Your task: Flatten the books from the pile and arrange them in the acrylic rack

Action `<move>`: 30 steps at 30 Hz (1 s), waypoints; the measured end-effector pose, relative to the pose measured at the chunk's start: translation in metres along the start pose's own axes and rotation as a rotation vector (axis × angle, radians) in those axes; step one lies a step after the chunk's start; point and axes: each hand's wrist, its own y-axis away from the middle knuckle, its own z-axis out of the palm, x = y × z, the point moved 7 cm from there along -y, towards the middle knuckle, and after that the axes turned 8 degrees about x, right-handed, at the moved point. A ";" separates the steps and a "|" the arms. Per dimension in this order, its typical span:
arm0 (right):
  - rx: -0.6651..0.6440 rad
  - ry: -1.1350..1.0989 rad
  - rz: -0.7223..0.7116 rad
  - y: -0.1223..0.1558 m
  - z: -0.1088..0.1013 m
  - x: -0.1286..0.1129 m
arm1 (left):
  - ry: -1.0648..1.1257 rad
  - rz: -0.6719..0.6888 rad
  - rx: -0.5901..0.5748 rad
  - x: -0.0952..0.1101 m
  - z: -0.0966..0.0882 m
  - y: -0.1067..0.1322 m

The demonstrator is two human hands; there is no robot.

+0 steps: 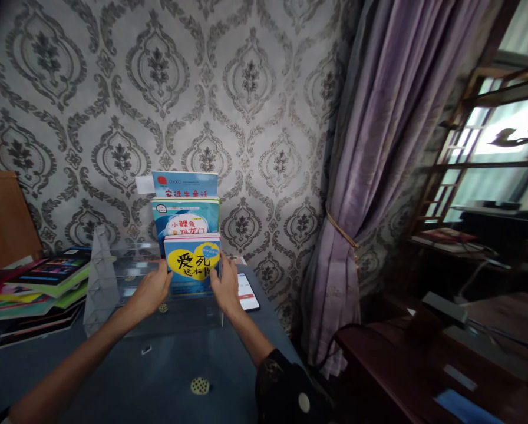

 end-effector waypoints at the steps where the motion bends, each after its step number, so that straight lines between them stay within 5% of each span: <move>1: 0.000 -0.001 0.001 0.000 0.000 0.000 | 0.003 0.004 0.003 0.000 0.000 0.000; 30: 0.042 0.074 0.004 0.015 0.007 -0.001 | -0.027 -0.016 -0.007 -0.002 0.002 0.006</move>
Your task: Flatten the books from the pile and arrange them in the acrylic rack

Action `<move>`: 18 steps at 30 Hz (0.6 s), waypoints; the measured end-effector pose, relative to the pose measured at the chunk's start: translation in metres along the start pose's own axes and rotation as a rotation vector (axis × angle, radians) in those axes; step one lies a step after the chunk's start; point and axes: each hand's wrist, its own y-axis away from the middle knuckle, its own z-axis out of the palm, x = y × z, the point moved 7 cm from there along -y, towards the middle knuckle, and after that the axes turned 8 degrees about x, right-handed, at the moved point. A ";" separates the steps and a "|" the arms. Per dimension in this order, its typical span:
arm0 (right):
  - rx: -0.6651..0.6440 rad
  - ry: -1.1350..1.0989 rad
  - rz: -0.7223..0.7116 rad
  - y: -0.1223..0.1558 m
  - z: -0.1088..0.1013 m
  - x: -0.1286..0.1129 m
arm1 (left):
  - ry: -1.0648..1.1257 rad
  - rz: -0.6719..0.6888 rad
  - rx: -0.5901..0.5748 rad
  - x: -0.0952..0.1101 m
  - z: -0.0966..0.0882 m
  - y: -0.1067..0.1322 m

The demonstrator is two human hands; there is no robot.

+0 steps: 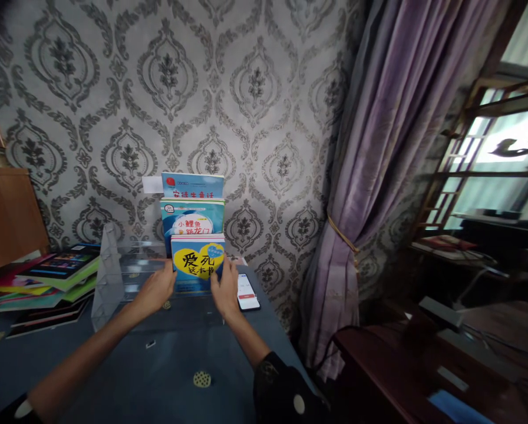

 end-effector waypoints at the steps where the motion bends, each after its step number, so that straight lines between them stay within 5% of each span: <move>1: -0.004 -0.006 0.002 0.001 0.000 0.001 | 0.002 -0.001 -0.002 -0.001 0.000 0.000; 18: -0.119 -0.075 0.047 0.027 -0.004 0.008 | 0.133 0.033 -0.001 -0.003 -0.005 0.016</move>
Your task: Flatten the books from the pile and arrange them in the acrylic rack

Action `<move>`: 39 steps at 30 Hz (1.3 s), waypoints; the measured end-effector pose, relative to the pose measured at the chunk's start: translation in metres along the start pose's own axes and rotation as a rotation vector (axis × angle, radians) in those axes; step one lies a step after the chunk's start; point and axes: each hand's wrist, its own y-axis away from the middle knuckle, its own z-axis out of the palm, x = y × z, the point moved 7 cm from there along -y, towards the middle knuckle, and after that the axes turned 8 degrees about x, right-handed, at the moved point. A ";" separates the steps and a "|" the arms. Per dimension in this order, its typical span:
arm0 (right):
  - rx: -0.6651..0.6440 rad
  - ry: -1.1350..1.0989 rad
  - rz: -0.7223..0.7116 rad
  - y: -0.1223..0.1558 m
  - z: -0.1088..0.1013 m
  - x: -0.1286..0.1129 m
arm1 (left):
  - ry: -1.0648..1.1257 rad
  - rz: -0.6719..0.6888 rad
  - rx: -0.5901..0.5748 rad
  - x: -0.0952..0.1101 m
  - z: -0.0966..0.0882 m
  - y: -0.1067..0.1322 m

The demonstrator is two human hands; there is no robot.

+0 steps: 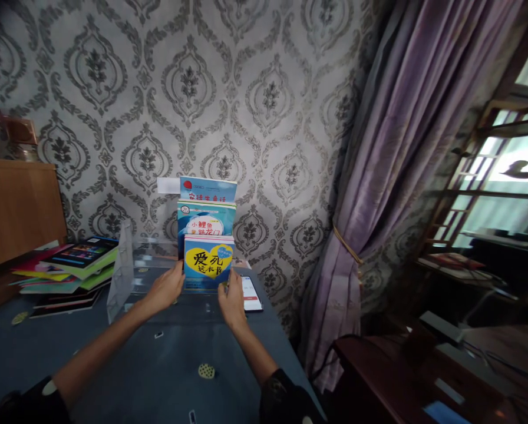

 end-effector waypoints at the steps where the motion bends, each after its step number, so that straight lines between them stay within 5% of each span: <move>1: -0.005 0.009 0.000 0.001 0.000 0.000 | 0.013 0.007 0.004 0.000 0.000 0.001; 9: -0.013 0.038 0.069 0.015 0.000 0.013 | 0.097 0.121 0.051 -0.014 0.009 0.013; 14: -0.041 0.011 0.104 0.043 -0.006 0.016 | 0.109 0.280 0.094 -0.035 0.005 0.042; 18: -0.093 -0.036 0.113 0.078 -0.005 0.012 | 0.136 0.286 0.103 -0.071 -0.013 0.073; 22: -0.202 -0.057 0.134 0.118 0.010 -0.004 | 0.018 0.143 0.184 -0.131 -0.042 0.087; 27: -0.362 -0.046 0.077 0.159 0.042 -0.025 | -0.323 -0.193 0.285 -0.221 -0.086 0.070; 31: -0.467 -0.011 -0.019 0.180 0.061 -0.028 | -0.447 -0.285 0.276 -0.263 -0.106 0.039; 39: -0.500 0.034 -0.071 0.183 0.058 -0.021 | -0.563 -0.353 0.056 -0.312 -0.088 -0.021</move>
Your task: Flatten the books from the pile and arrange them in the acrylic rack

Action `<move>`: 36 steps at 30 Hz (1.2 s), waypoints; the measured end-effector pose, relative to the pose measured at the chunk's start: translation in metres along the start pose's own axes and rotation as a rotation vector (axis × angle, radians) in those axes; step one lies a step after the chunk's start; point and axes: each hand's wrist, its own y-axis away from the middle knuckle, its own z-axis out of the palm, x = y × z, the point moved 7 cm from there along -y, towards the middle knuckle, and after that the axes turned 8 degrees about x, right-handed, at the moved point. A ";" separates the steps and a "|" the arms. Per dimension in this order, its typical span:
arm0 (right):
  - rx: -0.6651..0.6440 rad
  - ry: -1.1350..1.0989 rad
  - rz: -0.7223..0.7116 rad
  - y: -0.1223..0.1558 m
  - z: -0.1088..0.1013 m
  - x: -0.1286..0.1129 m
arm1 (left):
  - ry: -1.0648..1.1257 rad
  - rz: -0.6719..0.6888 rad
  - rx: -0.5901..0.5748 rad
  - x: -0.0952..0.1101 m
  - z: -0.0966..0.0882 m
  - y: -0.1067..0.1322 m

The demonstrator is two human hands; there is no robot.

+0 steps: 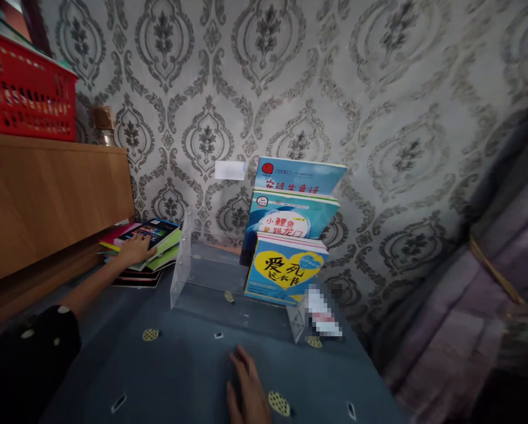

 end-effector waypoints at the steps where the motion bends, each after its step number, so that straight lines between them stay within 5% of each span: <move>1: -0.008 -0.001 -0.001 -0.001 0.000 0.002 | -0.008 0.001 -0.034 -0.001 0.005 -0.007; 8: -0.056 0.005 -0.008 -0.002 0.001 0.014 | -0.003 0.088 -0.208 -0.001 0.024 -0.046; 14: -0.093 0.017 -0.019 0.001 0.002 0.010 | -0.006 0.132 -0.191 0.004 0.021 -0.039; 24: -0.041 -0.059 0.002 -0.001 -0.008 -0.015 | -0.176 0.170 -0.198 0.002 -0.016 0.017; 36: -0.042 -0.061 0.001 -0.003 -0.010 -0.033 | -0.159 0.396 -0.220 0.042 -0.049 0.127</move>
